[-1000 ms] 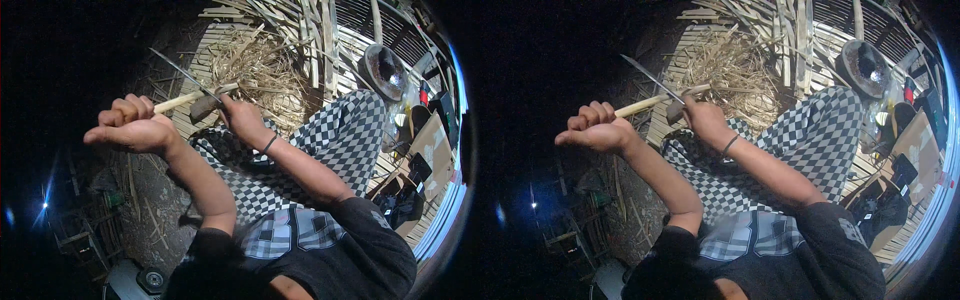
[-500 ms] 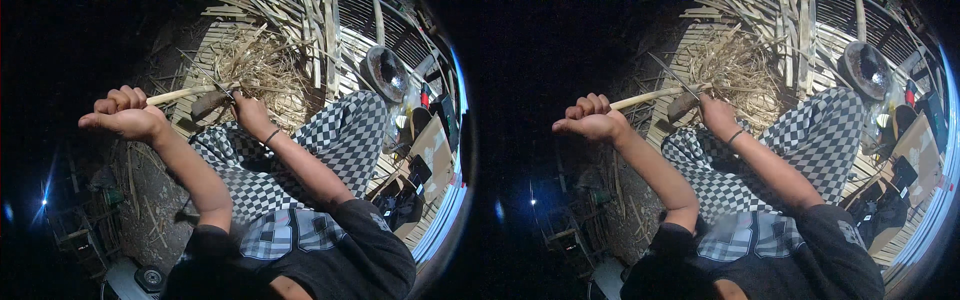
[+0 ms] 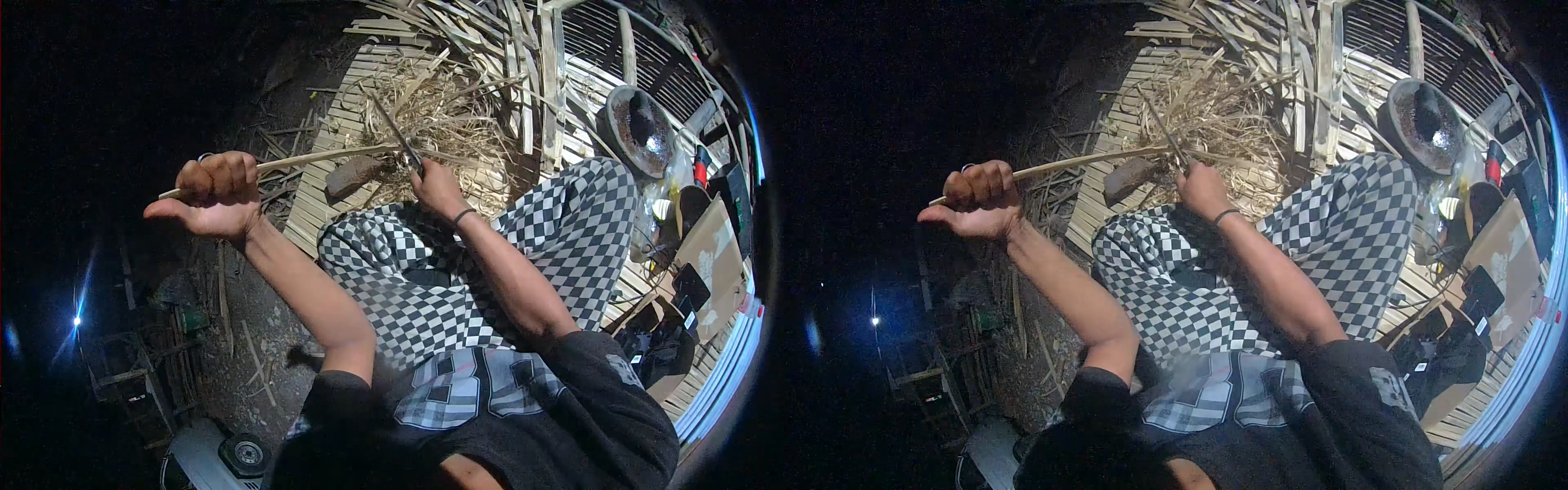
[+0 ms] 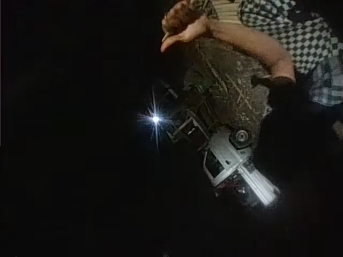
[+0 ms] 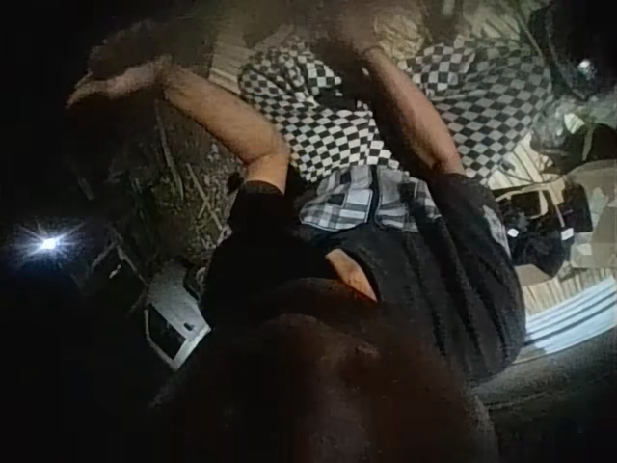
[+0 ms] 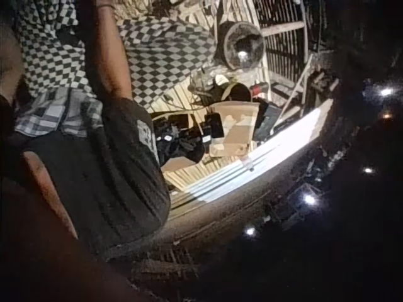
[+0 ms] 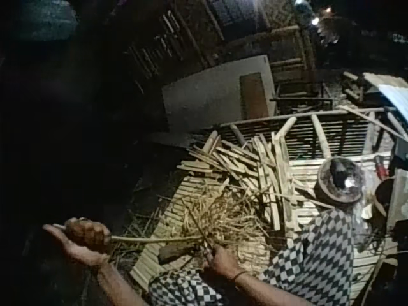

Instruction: The person shaves a bamboo stick using a knife, repeatedly scraping the blade against the wood while holding the stick over a pile of shavings.

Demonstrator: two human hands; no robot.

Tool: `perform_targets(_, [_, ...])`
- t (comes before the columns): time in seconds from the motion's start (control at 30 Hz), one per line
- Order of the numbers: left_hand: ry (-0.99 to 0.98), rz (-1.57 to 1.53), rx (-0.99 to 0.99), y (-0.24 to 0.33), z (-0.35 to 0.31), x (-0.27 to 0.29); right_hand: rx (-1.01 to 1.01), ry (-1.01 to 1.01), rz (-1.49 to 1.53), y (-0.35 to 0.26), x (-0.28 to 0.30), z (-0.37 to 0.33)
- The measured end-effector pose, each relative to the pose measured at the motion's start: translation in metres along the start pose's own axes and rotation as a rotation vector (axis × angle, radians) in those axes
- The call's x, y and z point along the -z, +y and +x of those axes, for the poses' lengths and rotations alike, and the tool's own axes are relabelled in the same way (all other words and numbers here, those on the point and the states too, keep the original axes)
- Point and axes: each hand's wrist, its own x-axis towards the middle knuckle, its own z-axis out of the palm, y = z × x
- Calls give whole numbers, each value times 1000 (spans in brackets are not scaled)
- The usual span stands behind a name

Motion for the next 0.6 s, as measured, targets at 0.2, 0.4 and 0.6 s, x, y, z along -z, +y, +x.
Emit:
perform_targets(0.2, [-20, 30, 21, -8, 4, -7, 287, 15, 186, -93, 52, -51])
perform_targets(0.4, [-117, -10, 19, -12, 2, -22, 581, 63, 216, -144, 76, -90])
perform_targets(0.6, [-91, -17, -9, -18, -1, -26, 322, 107, 86, -68, 41, -42])
